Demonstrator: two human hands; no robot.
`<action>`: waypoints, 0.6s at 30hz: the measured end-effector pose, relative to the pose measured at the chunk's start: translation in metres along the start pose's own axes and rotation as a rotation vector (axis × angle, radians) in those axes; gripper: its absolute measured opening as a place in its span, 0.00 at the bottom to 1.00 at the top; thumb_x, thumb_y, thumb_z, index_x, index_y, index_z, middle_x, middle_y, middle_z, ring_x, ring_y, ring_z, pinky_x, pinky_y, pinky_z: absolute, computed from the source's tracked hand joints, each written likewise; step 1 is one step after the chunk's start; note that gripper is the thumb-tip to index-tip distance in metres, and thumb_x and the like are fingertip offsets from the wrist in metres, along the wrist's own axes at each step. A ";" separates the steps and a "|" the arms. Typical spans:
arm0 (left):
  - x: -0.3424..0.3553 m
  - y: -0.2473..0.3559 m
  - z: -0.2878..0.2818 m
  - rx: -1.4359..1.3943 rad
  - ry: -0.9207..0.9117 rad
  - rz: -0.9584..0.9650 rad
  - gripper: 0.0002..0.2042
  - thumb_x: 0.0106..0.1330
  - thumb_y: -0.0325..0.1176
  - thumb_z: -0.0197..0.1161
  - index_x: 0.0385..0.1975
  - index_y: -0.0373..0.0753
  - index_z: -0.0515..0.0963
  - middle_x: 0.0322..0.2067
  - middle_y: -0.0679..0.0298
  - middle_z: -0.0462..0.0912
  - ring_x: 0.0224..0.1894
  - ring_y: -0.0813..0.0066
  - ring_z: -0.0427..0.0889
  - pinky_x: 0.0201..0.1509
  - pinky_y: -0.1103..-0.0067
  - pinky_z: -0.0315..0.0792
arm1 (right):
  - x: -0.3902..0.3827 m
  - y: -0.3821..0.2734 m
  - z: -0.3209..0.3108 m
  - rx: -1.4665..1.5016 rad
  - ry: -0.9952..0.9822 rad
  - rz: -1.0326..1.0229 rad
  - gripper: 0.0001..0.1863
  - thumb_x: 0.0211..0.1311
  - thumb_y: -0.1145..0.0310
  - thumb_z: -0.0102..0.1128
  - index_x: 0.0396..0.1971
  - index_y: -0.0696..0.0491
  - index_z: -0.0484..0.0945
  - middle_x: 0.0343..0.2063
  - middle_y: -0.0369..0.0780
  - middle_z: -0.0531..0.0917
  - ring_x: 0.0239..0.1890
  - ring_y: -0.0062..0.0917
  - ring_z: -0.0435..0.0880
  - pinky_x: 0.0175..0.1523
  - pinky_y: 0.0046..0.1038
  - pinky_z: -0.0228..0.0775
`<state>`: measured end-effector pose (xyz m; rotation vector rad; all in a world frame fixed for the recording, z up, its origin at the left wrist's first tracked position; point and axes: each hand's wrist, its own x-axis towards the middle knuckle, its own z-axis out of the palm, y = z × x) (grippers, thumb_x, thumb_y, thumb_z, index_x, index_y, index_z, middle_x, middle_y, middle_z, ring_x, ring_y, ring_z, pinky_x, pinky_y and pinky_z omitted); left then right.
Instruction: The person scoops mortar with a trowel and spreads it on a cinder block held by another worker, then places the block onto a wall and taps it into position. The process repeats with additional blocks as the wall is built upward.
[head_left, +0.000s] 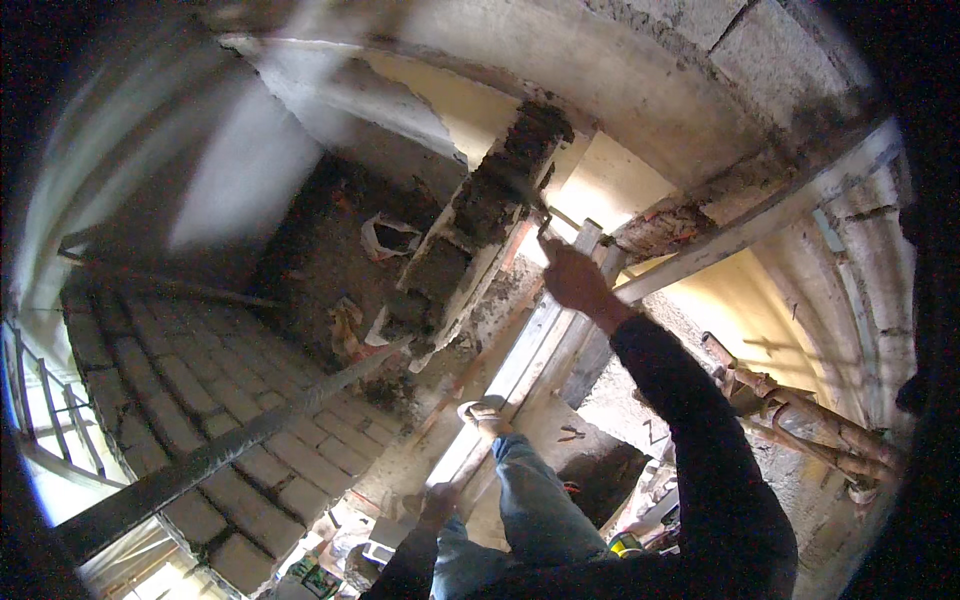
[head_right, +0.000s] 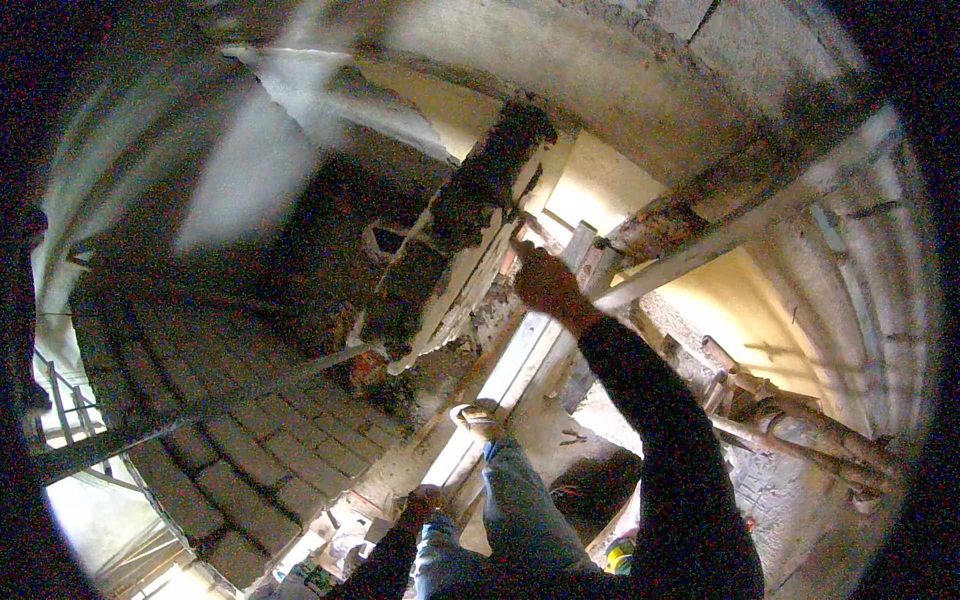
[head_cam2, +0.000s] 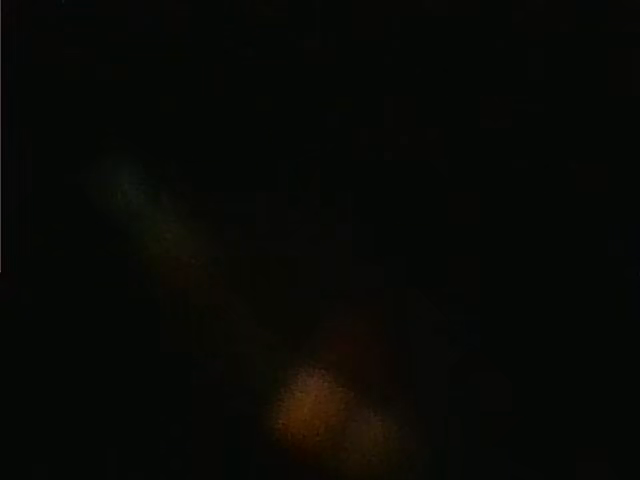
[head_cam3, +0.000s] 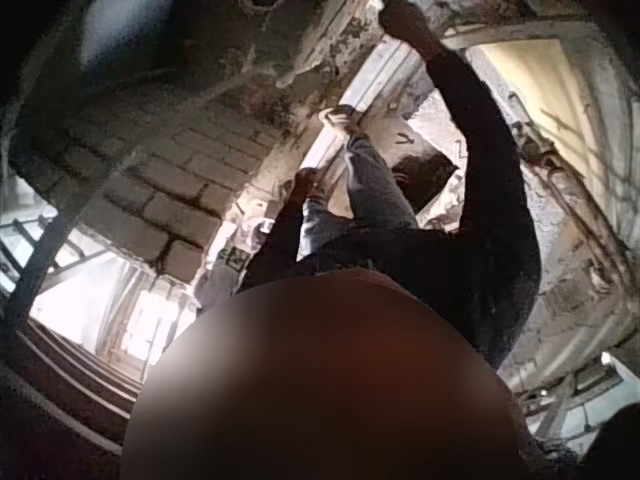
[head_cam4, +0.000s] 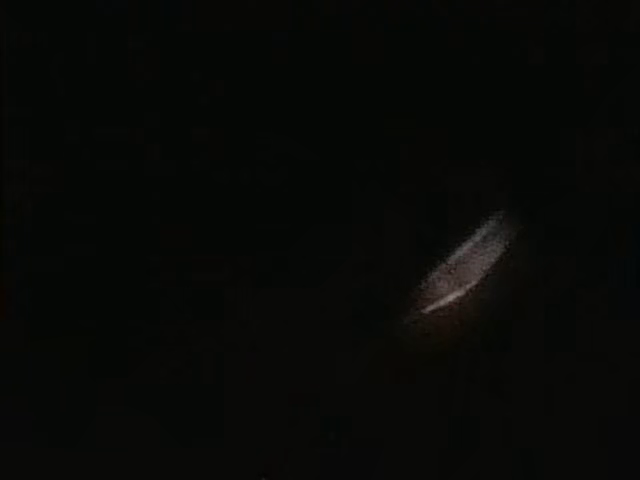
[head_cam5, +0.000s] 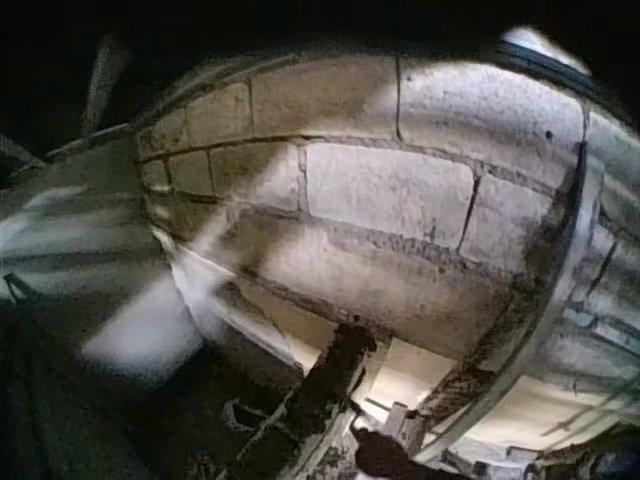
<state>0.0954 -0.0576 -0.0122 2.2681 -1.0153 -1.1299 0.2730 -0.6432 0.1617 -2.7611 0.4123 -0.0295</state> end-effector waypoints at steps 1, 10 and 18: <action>0.002 0.002 -0.001 0.059 0.014 0.048 0.16 0.52 0.29 0.60 0.43 0.42 0.76 0.36 0.56 0.78 0.43 0.58 0.78 0.47 0.65 0.73 | -0.015 -0.015 -0.002 0.012 -0.045 -0.039 0.33 0.50 0.71 0.52 0.60 0.61 0.63 0.39 0.55 0.77 0.34 0.46 0.79 0.44 0.41 0.75; -0.012 -0.011 0.008 -0.359 0.206 0.099 0.14 0.59 0.34 0.57 0.44 0.42 0.77 0.40 0.56 0.79 0.47 0.57 0.76 0.52 0.62 0.70 | -0.023 -0.049 -0.046 0.179 -0.134 -0.102 0.23 0.55 0.68 0.57 0.48 0.61 0.64 0.33 0.54 0.77 0.41 0.50 0.79 0.46 0.46 0.71; -0.019 -0.022 0.032 0.206 0.014 0.028 0.12 0.62 0.36 0.53 0.44 0.42 0.73 0.39 0.61 0.75 0.48 0.60 0.73 0.58 0.62 0.63 | -0.032 -0.055 -0.051 0.078 -0.188 -0.082 0.20 0.55 0.68 0.54 0.47 0.61 0.68 0.34 0.55 0.78 0.40 0.50 0.80 0.42 0.47 0.72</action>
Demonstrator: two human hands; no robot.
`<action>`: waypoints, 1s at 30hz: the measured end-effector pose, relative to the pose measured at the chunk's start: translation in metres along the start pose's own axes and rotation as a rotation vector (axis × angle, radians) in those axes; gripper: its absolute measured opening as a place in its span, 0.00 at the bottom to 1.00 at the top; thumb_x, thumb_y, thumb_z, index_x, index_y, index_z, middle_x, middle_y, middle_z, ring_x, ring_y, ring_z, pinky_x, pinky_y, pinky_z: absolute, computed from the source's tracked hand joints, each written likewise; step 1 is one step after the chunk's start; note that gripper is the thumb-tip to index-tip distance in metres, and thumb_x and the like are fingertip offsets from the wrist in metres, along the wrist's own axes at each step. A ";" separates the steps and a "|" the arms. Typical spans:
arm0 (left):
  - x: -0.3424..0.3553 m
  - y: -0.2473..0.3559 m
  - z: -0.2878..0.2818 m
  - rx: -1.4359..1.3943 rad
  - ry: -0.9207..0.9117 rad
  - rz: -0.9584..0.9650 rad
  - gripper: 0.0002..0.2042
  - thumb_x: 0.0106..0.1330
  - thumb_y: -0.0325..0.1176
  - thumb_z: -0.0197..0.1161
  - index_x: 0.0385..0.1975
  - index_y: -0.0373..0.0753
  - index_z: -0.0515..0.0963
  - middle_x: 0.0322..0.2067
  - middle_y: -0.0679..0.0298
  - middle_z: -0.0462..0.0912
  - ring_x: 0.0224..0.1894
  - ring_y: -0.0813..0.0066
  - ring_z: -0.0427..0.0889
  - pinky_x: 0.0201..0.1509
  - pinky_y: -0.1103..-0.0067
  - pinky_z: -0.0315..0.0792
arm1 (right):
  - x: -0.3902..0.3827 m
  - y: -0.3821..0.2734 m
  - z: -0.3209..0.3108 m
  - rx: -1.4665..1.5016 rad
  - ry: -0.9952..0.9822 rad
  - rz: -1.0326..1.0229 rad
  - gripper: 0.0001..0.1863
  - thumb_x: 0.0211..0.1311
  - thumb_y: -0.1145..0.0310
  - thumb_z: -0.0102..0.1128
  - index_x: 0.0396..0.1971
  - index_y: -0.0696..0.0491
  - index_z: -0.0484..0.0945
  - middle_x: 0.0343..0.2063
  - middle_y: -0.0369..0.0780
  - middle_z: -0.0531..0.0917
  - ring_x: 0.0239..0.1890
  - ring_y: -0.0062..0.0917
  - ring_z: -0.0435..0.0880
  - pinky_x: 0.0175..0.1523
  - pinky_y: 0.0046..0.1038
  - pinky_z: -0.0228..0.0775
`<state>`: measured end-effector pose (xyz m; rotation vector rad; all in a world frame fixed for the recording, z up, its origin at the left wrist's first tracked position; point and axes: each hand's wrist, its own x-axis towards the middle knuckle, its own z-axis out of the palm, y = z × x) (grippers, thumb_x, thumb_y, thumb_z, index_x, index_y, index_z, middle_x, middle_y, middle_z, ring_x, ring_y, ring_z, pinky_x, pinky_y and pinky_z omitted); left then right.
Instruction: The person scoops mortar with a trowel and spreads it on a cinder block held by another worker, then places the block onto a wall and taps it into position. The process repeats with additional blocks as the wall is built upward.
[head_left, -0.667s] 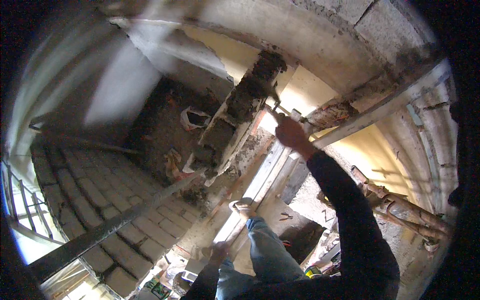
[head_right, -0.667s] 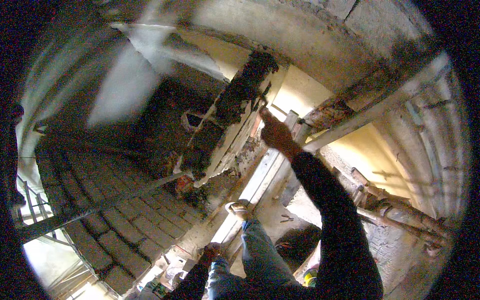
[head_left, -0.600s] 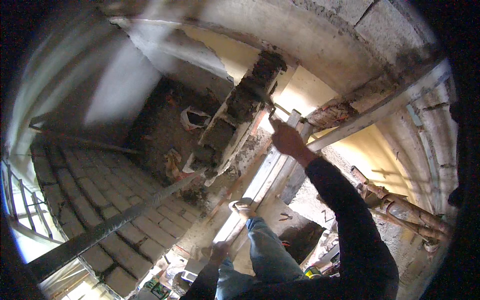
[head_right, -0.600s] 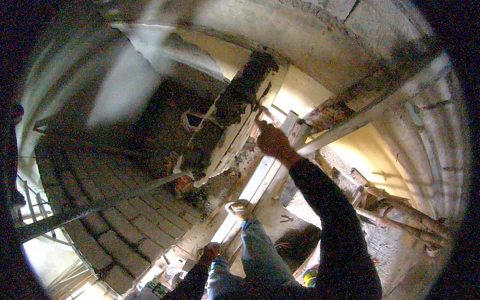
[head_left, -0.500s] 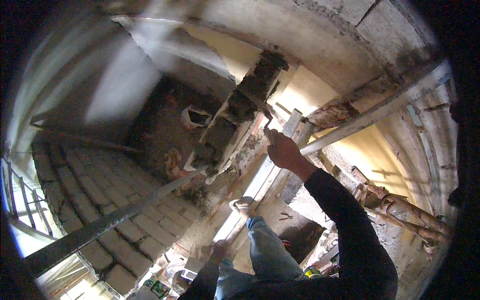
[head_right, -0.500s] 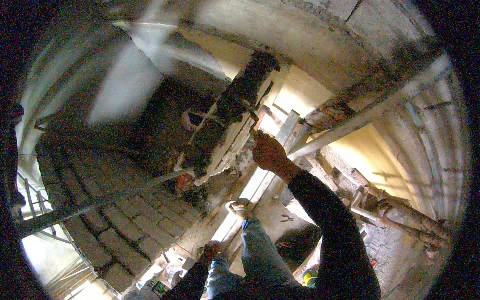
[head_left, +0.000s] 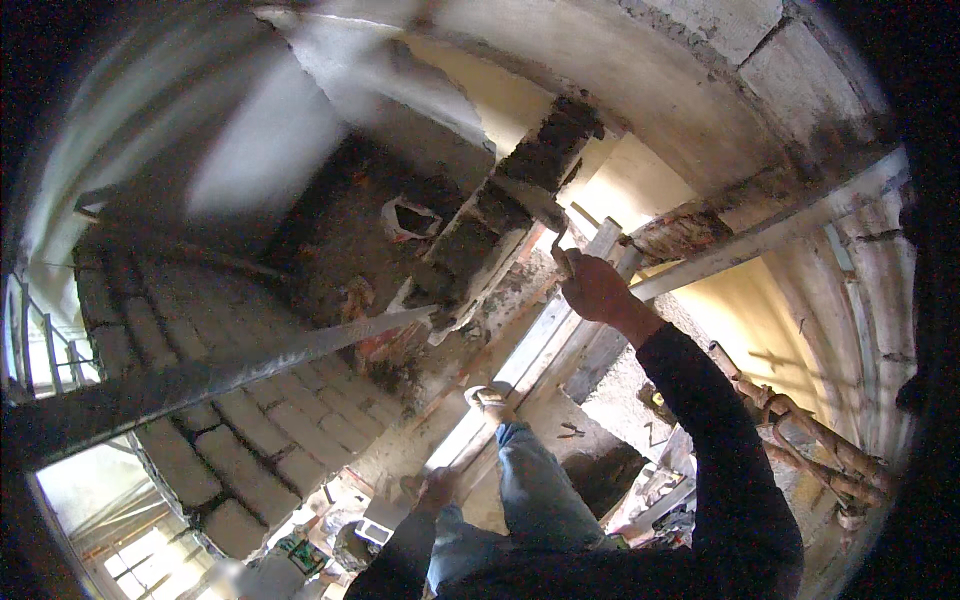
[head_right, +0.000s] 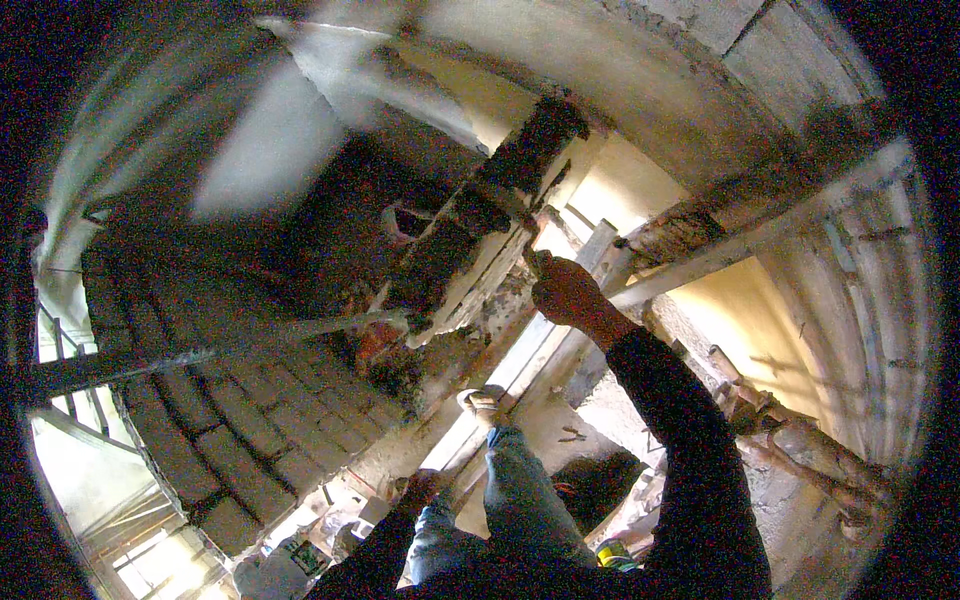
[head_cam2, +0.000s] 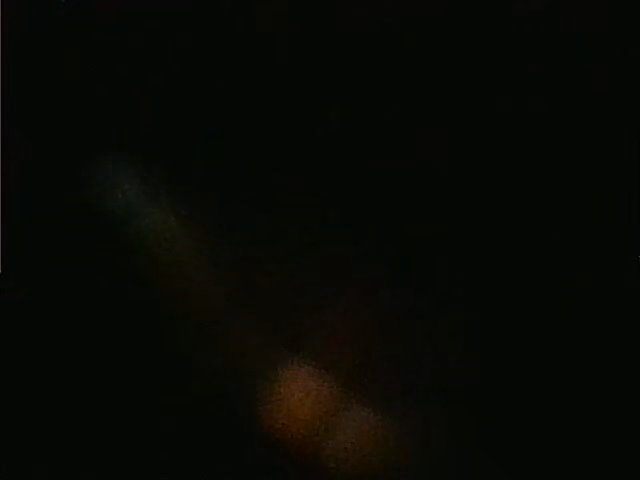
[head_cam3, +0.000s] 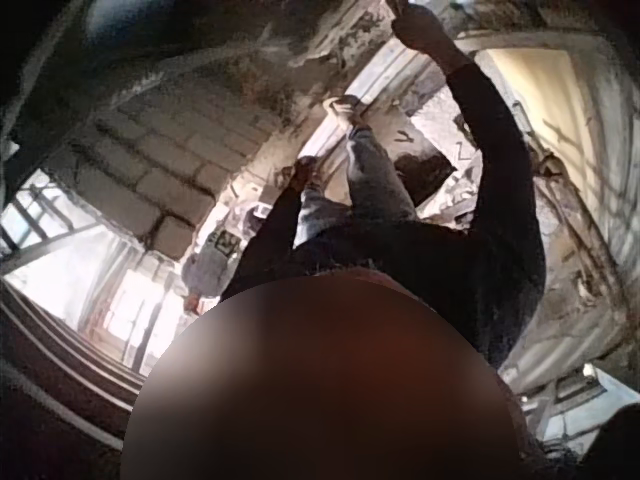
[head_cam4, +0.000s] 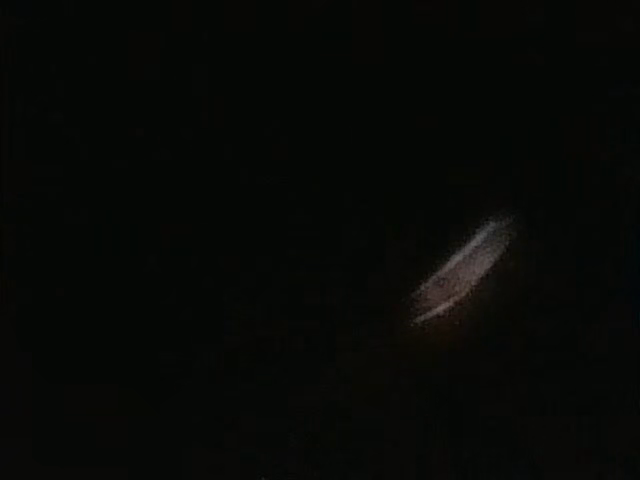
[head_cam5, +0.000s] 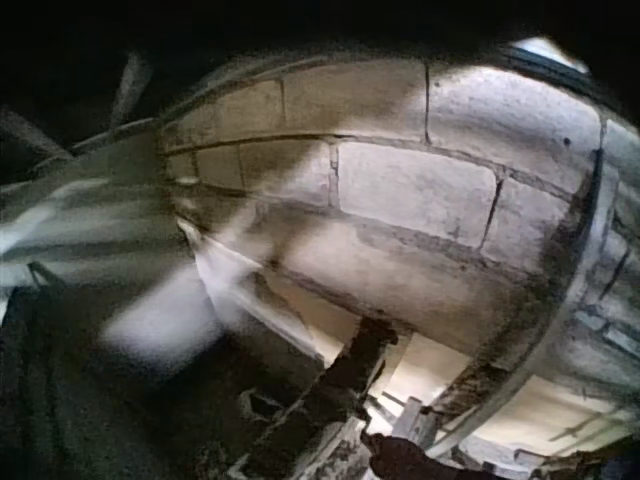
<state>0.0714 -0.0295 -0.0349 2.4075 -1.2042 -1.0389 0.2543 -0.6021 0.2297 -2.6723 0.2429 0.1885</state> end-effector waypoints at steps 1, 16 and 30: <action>0.003 0.001 0.001 0.101 0.028 0.041 0.11 0.62 0.35 0.53 0.43 0.42 0.73 0.38 0.61 0.75 0.48 0.60 0.74 0.57 0.63 0.64 | -0.003 -0.005 0.000 -0.015 0.027 -0.095 0.20 0.55 0.68 0.54 0.47 0.61 0.69 0.34 0.55 0.79 0.40 0.50 0.80 0.42 0.47 0.72; -0.009 0.018 0.028 0.055 0.223 -0.033 0.14 0.65 0.34 0.49 0.48 0.41 0.73 0.46 0.60 0.77 0.50 0.58 0.76 0.55 0.63 0.70 | -0.038 -0.061 0.032 0.167 -0.029 -0.269 0.23 0.54 0.68 0.55 0.49 0.60 0.68 0.34 0.55 0.79 0.38 0.50 0.79 0.44 0.47 0.72; -0.035 0.030 0.039 0.012 0.116 -0.075 0.19 0.66 0.39 0.49 0.57 0.45 0.67 0.56 0.62 0.69 0.58 0.57 0.67 0.56 0.63 0.61 | -0.018 -0.089 0.044 -0.020 -0.230 -0.221 0.23 0.51 0.67 0.56 0.47 0.63 0.68 0.31 0.53 0.78 0.32 0.49 0.79 0.40 0.46 0.74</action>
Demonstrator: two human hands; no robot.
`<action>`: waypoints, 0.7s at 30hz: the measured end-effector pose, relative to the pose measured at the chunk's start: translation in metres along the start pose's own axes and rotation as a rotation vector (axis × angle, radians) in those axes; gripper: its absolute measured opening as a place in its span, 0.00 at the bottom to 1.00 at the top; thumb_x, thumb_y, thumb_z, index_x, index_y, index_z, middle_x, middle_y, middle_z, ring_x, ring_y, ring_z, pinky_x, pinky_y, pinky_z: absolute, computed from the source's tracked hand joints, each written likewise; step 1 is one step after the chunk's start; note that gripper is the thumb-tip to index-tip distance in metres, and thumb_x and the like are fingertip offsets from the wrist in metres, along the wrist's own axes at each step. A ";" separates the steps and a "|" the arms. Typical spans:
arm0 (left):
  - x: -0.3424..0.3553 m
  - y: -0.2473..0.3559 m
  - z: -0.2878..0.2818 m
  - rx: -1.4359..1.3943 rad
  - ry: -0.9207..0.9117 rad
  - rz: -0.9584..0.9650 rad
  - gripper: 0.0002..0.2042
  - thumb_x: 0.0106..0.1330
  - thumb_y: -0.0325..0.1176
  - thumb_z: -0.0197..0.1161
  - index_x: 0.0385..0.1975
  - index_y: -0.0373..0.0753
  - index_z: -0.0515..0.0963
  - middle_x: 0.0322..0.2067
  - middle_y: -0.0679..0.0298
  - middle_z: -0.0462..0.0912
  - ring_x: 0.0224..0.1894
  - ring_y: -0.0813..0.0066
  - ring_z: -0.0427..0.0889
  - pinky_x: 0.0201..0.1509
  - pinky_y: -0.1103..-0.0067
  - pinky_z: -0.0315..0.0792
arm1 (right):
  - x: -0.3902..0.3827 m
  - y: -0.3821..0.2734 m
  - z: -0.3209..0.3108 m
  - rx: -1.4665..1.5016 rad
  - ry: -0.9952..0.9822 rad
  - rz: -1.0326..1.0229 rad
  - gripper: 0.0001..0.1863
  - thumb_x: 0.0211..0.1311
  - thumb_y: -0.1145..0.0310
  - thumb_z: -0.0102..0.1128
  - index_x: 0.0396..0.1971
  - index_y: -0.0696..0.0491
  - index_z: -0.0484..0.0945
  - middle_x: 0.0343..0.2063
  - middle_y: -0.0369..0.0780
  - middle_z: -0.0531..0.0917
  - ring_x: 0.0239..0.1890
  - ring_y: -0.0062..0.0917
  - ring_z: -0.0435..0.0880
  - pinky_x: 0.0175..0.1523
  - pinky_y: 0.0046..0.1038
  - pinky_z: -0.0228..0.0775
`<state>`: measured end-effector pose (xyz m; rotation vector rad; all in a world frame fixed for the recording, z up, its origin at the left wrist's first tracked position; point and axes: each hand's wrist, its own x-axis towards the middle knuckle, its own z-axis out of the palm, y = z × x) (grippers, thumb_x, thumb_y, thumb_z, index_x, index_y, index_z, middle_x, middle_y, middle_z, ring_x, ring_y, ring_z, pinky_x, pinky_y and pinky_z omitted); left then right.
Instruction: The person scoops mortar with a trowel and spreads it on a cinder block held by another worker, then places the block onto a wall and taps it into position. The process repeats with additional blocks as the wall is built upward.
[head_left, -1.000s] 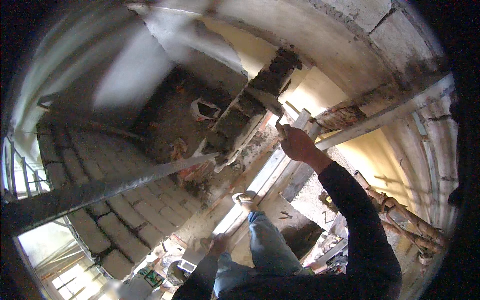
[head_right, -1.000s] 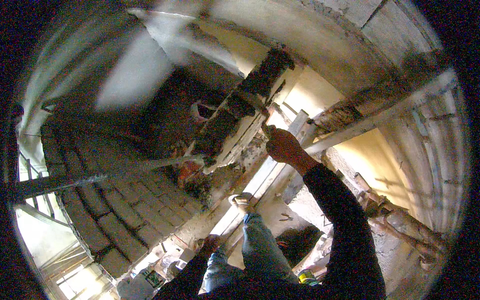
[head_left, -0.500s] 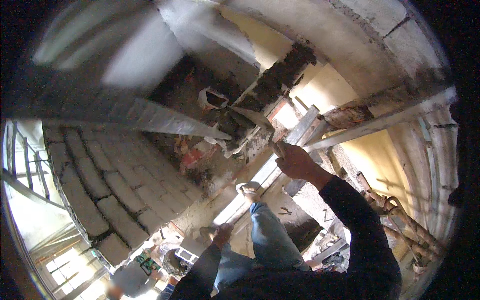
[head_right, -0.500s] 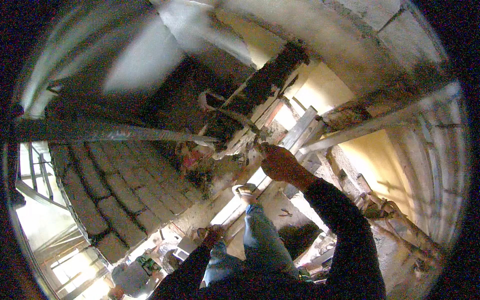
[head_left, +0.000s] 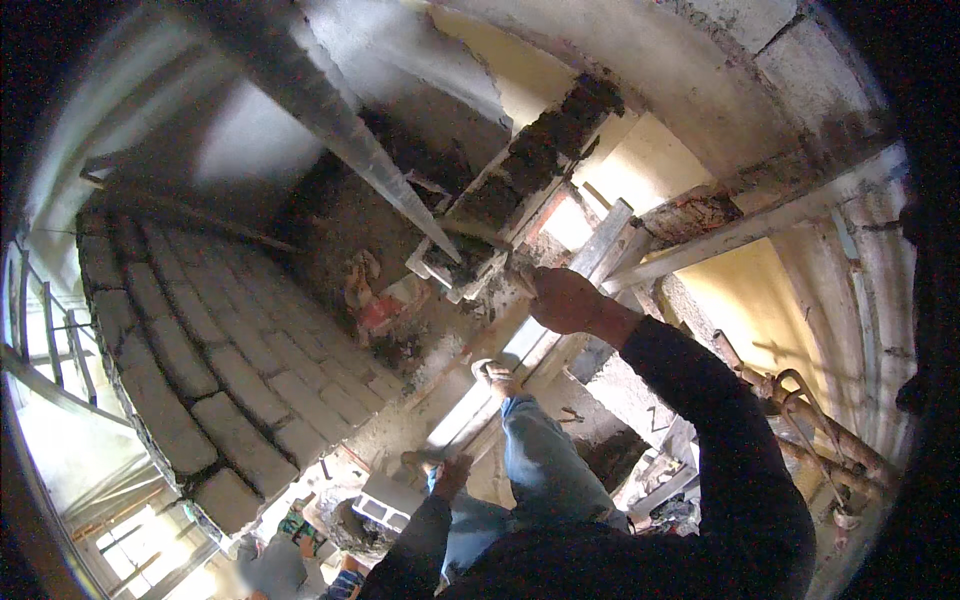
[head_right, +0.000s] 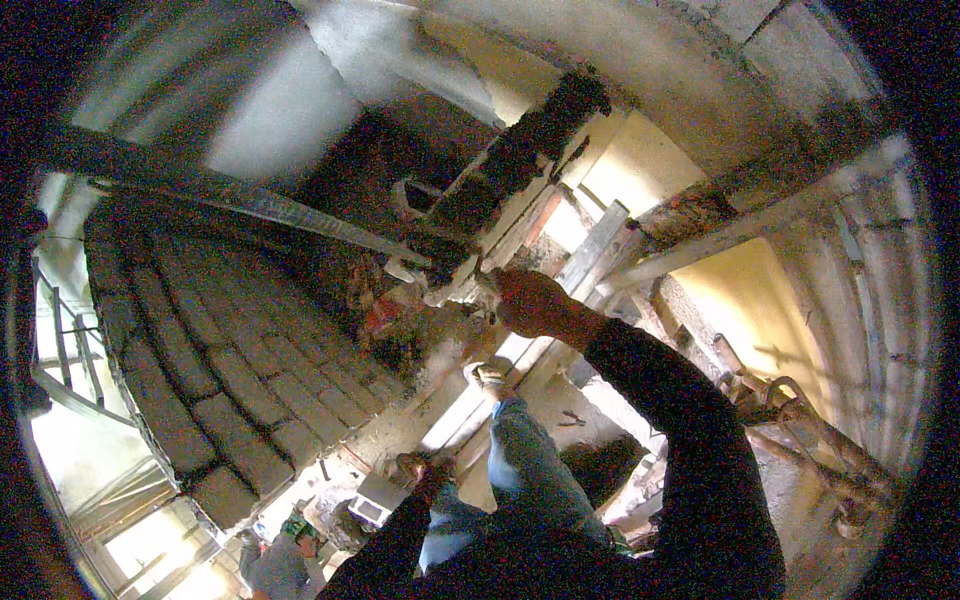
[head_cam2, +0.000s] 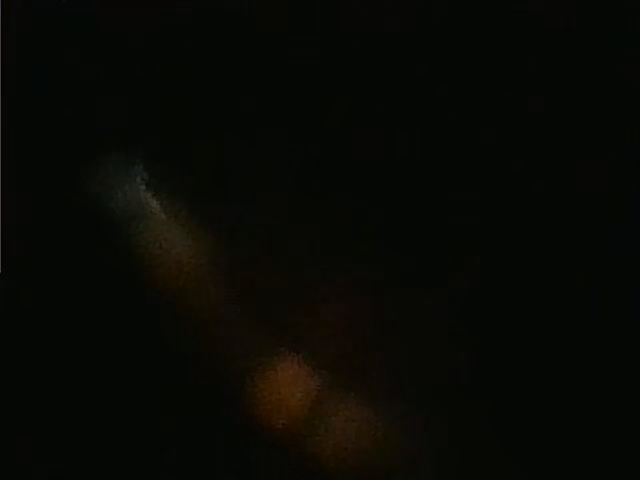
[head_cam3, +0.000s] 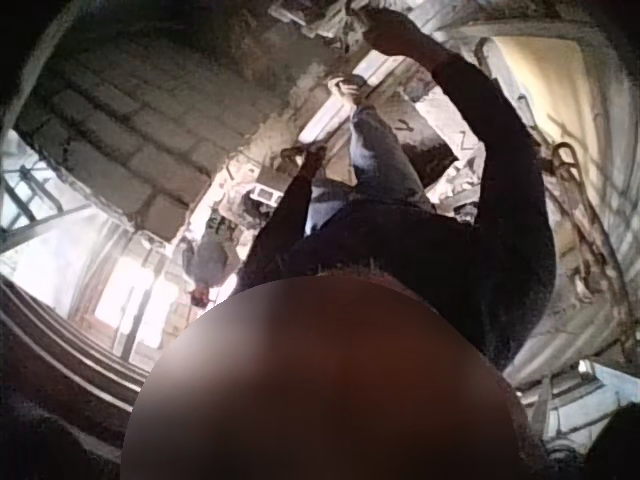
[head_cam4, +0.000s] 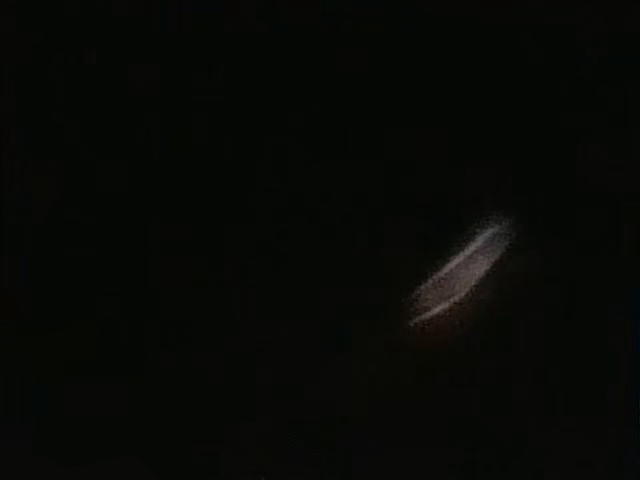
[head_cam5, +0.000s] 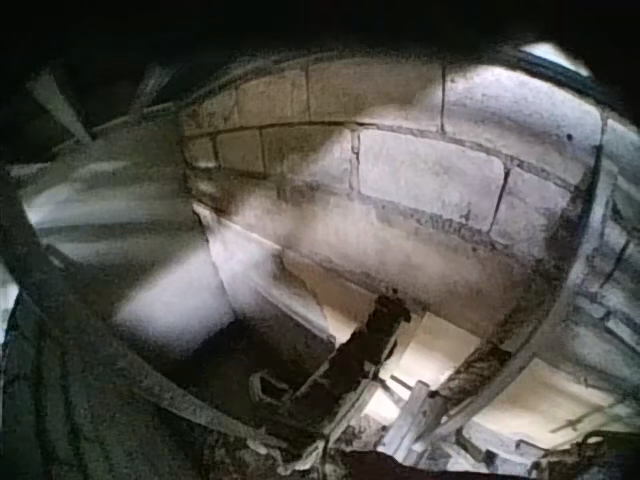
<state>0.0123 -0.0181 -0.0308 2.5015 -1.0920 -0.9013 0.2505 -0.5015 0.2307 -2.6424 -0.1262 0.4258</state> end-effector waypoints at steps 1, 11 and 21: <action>0.000 0.003 -0.010 -0.244 -0.204 -0.107 0.21 0.70 0.42 0.44 0.61 0.44 0.65 0.62 0.63 0.65 0.64 0.58 0.61 0.64 0.62 0.54 | 0.001 0.000 -0.003 0.029 0.062 -0.052 0.22 0.52 0.67 0.56 0.47 0.62 0.69 0.32 0.53 0.78 0.33 0.49 0.80 0.41 0.46 0.74; -0.003 0.007 -0.041 -0.228 -0.263 -0.272 0.26 0.60 0.38 0.57 0.61 0.47 0.68 0.59 0.57 0.71 0.57 0.61 0.73 0.65 0.65 0.61 | -0.021 -0.058 0.014 1.424 0.560 0.521 0.15 0.61 0.66 0.56 0.44 0.58 0.71 0.24 0.40 0.77 0.18 0.22 0.76 0.22 0.27 0.69; -0.014 -0.012 0.028 -0.023 -0.020 0.006 0.19 0.63 0.33 0.53 0.55 0.48 0.72 0.51 0.59 0.78 0.52 0.62 0.78 0.54 0.61 0.71 | -0.073 -0.080 0.080 1.541 0.417 0.690 0.07 0.58 0.72 0.55 0.36 0.57 0.70 0.21 0.36 0.74 0.15 0.21 0.73 0.19 0.24 0.68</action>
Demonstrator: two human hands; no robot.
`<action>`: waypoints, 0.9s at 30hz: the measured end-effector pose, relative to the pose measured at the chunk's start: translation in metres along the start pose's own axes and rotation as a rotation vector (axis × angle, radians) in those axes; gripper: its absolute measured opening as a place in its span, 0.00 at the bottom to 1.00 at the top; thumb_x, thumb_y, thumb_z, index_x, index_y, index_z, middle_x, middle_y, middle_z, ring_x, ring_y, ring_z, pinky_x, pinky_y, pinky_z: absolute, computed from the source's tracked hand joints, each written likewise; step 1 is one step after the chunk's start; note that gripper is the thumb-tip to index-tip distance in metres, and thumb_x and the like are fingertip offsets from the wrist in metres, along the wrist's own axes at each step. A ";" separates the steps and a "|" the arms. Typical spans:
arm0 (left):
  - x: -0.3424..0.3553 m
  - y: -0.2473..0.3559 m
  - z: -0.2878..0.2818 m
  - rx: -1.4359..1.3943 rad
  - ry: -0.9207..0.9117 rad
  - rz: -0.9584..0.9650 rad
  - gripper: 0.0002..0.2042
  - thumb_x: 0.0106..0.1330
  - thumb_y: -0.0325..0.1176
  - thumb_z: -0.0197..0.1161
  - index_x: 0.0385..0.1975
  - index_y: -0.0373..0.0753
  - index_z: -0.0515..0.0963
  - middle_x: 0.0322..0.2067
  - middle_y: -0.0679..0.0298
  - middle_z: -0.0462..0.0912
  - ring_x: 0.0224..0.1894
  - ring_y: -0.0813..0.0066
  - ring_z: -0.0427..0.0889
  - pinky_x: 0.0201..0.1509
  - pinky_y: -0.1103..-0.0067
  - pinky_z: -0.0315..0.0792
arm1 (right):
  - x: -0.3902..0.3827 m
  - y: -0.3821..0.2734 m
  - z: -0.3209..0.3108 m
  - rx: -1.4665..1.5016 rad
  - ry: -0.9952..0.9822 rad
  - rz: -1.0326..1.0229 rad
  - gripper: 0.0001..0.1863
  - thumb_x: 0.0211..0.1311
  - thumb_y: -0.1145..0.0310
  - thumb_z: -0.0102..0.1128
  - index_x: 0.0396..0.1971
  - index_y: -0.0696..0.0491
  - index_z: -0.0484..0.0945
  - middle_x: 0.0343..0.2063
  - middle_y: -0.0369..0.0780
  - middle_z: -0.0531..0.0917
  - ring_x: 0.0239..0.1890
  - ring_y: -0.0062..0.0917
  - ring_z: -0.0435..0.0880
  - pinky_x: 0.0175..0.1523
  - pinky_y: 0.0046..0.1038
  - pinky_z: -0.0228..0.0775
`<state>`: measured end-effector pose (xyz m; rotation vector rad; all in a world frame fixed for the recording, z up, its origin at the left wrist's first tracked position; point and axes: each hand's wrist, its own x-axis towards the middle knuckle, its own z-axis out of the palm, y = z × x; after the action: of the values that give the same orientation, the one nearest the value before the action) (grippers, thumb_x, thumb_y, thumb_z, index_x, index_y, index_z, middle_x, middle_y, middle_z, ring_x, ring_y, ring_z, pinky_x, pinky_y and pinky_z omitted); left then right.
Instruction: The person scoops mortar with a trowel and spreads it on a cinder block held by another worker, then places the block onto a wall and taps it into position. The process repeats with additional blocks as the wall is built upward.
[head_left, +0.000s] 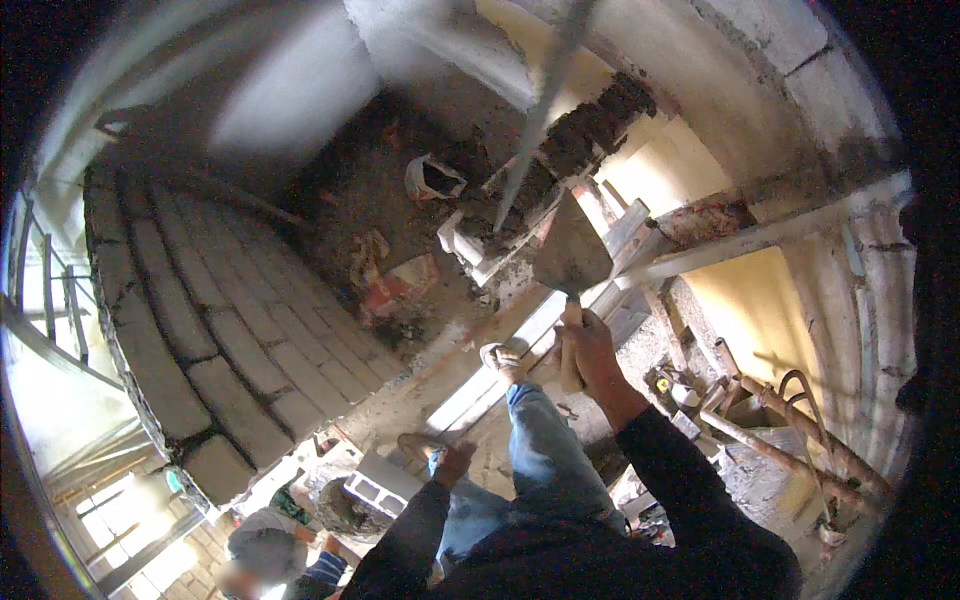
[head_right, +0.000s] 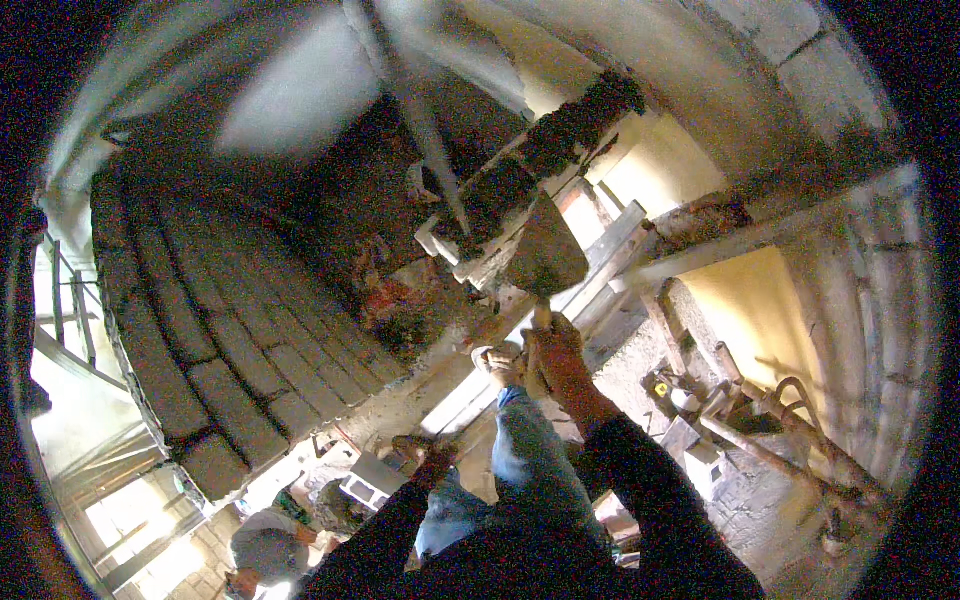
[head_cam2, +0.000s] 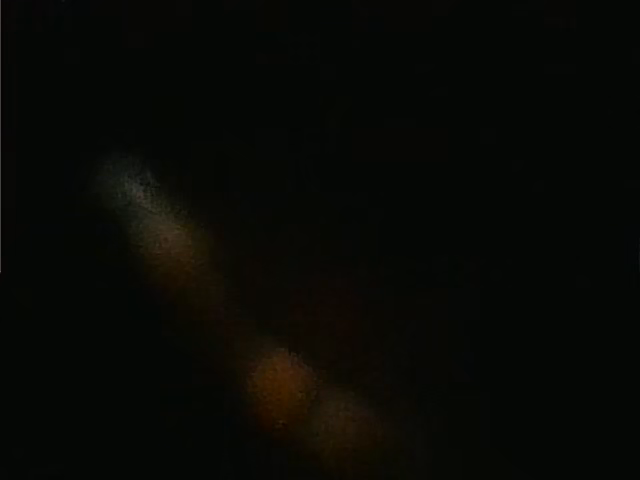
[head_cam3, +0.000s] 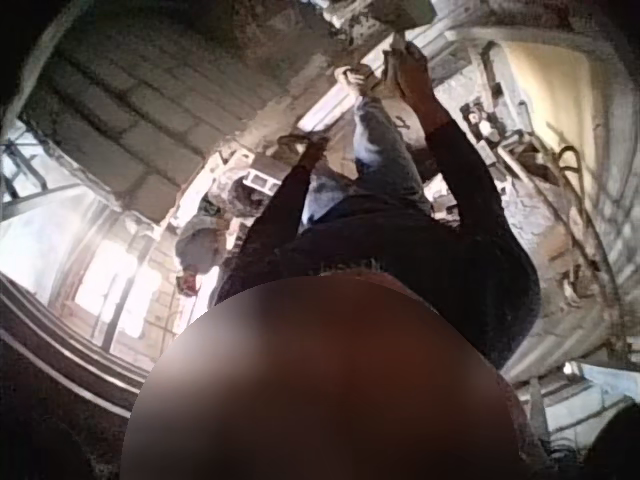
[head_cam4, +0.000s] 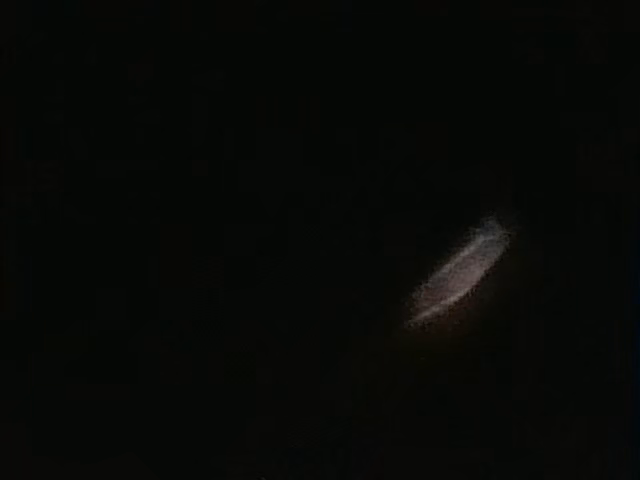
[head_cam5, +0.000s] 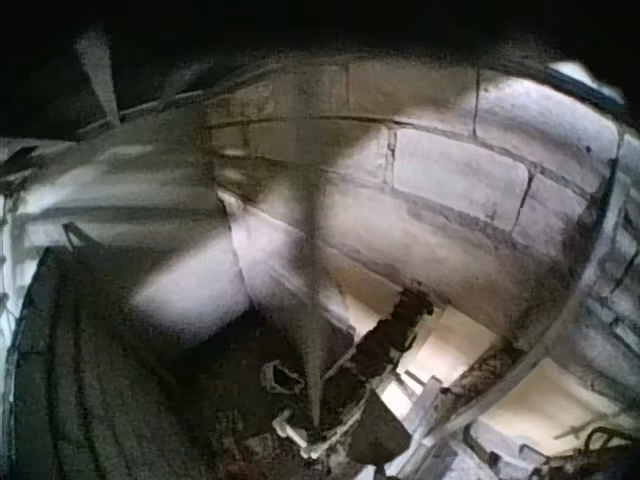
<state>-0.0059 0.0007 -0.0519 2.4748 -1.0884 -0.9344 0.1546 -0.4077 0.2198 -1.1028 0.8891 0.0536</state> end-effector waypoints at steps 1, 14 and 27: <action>-0.001 -0.004 0.014 -0.012 0.123 0.056 0.19 0.62 0.33 0.53 0.54 0.47 0.72 0.50 0.59 0.78 0.51 0.62 0.78 0.53 0.60 0.72 | -0.004 0.006 -0.002 -0.331 0.000 -0.201 0.08 0.58 0.72 0.55 0.36 0.56 0.70 0.21 0.36 0.74 0.15 0.21 0.73 0.19 0.24 0.68; -0.036 0.016 -0.081 -0.355 -0.261 -0.318 0.17 0.70 0.43 0.45 0.44 0.41 0.78 0.36 0.47 0.82 0.43 0.52 0.82 0.43 0.59 0.75 | -0.034 0.010 0.045 -0.207 -0.495 0.284 0.15 0.61 0.58 0.59 0.37 0.54 0.72 0.19 0.37 0.75 0.15 0.23 0.73 0.21 0.25 0.68; -0.053 0.018 -0.029 -0.513 -0.004 -0.417 0.11 0.65 0.41 0.52 0.34 0.44 0.80 0.32 0.55 0.80 0.35 0.54 0.82 0.33 0.61 0.75 | 0.059 -0.012 0.094 0.756 -0.672 0.122 0.19 0.60 0.66 0.48 0.50 0.57 0.73 0.30 0.43 0.81 0.20 0.28 0.77 0.28 0.33 0.75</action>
<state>-0.0231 0.0271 0.0024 2.2818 -0.2671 -1.1554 0.2549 -0.3615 0.2051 -0.2737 0.3043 0.1635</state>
